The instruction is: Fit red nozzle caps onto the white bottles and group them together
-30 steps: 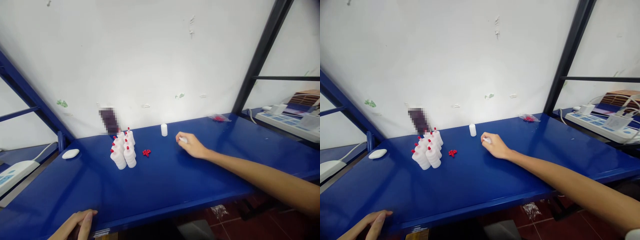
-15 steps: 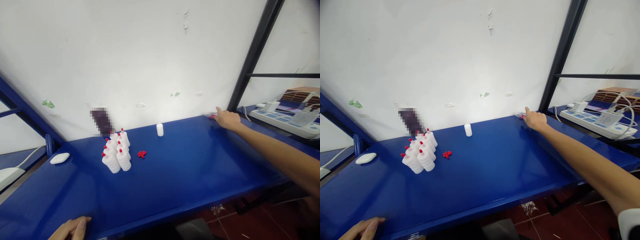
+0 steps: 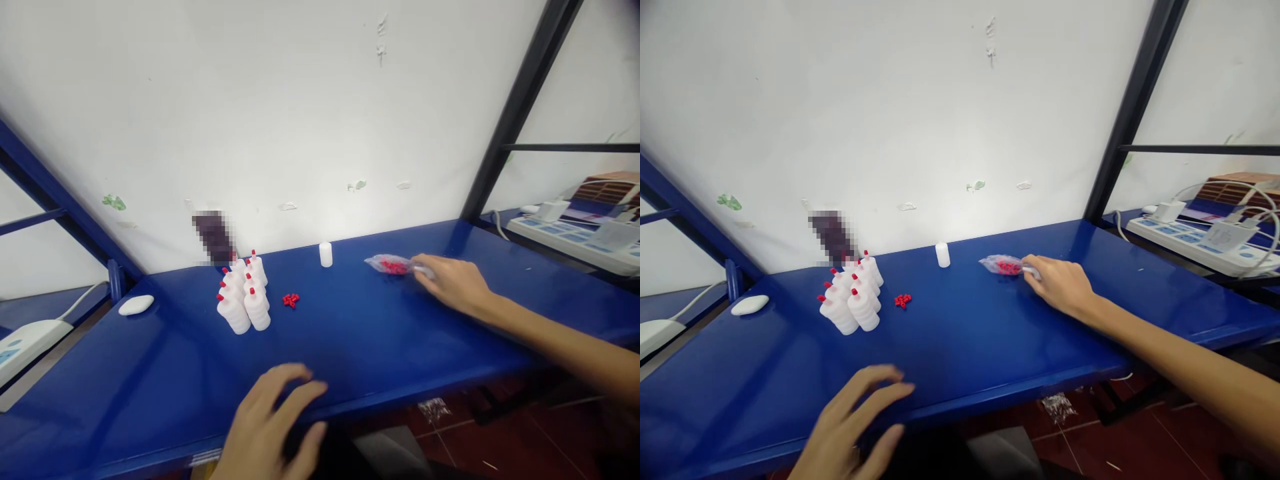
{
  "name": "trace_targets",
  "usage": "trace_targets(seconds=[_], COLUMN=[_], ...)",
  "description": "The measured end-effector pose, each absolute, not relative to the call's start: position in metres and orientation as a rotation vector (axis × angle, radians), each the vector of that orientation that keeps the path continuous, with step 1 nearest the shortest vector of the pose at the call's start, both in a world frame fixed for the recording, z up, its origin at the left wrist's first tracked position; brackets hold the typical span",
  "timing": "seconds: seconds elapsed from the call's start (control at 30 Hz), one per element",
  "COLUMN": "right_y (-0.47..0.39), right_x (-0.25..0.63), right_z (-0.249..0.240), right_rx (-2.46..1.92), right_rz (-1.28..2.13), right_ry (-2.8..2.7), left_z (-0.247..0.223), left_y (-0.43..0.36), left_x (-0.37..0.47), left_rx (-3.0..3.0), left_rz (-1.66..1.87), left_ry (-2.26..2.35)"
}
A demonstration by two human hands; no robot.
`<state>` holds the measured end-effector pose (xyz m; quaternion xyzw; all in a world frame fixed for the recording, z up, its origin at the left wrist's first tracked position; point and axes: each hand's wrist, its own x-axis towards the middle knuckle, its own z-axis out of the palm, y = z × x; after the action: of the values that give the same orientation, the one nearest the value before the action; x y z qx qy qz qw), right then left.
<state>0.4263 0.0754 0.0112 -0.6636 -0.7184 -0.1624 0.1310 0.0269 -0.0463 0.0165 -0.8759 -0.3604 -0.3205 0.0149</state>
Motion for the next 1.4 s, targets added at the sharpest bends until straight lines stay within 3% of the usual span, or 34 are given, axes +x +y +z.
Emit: trace_targets(seconds=[0.07, 0.3, 0.77, 1.2, 1.4], right_y=[0.048, -0.005, -0.009, -0.006, 0.015], right_x=[0.411, 0.382, 0.369, 0.368, 0.386], right_z=[0.005, 0.001, 0.004, 0.005, 0.005], right_rx=[-1.738, -1.232, -1.146, -1.083, -1.243], right_rz=[-0.469, -0.479, -0.508, -0.696, -0.842], right_ry=[-2.159, -2.303, -2.335, -2.344, -2.339], left_z=[0.033, 0.041, 0.025, 0.019, 0.024], left_y=[-0.03, 0.024, 0.042, 0.044, 0.037], left_x=[0.062, 0.111, 0.129, 0.135, 0.115], left_rx=[-2.849, -2.977, -2.938, -2.921, -2.84], left_rz=[-0.776, -0.529, -0.312, -0.455, -0.909], left_ry=[-1.095, -0.896, -0.949, -0.937, -0.983])
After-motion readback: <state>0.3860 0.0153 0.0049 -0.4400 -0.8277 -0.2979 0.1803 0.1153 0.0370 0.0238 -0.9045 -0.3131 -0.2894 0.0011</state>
